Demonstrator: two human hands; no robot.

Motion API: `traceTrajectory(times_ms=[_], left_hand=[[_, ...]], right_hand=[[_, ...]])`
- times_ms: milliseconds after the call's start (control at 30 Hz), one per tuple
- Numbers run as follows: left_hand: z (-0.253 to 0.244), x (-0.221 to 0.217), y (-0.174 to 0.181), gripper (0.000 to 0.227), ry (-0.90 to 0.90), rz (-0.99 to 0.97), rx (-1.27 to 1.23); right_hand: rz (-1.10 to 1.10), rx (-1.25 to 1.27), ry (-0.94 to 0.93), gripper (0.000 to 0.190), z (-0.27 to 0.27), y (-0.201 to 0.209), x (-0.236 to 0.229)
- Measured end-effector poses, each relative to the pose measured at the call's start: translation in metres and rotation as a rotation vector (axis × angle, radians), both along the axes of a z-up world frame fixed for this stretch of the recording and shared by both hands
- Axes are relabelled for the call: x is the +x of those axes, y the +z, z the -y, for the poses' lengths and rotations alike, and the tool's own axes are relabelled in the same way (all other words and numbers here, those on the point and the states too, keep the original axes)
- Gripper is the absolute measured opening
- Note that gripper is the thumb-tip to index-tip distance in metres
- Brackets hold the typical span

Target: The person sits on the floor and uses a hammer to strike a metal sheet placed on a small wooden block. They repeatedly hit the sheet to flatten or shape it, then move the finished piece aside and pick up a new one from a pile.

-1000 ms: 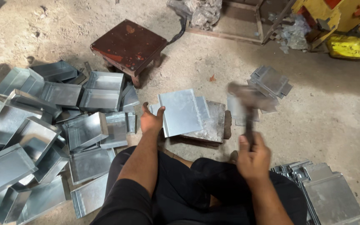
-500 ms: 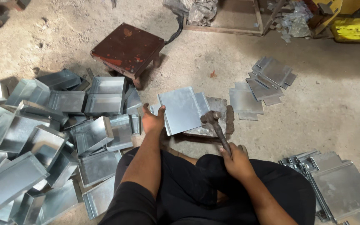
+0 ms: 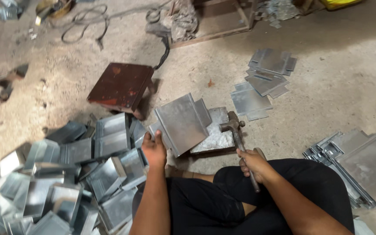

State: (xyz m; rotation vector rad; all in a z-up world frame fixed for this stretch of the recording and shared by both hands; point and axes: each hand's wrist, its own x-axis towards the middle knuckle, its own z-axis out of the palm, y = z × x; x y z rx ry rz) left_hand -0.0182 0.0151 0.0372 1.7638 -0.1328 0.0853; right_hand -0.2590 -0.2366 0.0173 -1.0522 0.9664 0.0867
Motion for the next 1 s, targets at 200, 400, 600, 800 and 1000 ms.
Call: traceTrajectory(times_ms=[200,400,600,800,1000], left_hand=[[0.017,-0.032,0.034,0.011,-0.267,0.733,0.103],[0.036,-0.051,0.038,0.031,-0.680,0.664,0.536],[0.044,-0.055,0.029,0.029,-0.711,0.446,0.770],[0.038,-0.051,0.025,0.037,-0.719,0.164,0.844],[0.043,-0.018,0.009,0.056,-0.065,-0.054,0.770]], right_hand=[[0.046,0.104,-0.132,0.026,-0.002,-0.002,0.004],[0.122,0.327,-0.379,0.026,0.017,-0.024,0.006],[0.157,0.454,-0.530,0.016,0.028,-0.040,0.005],[0.164,0.478,-0.541,0.018,0.026,-0.035,0.009],[0.146,0.457,-0.506,0.020,0.016,-0.033,0.008]])
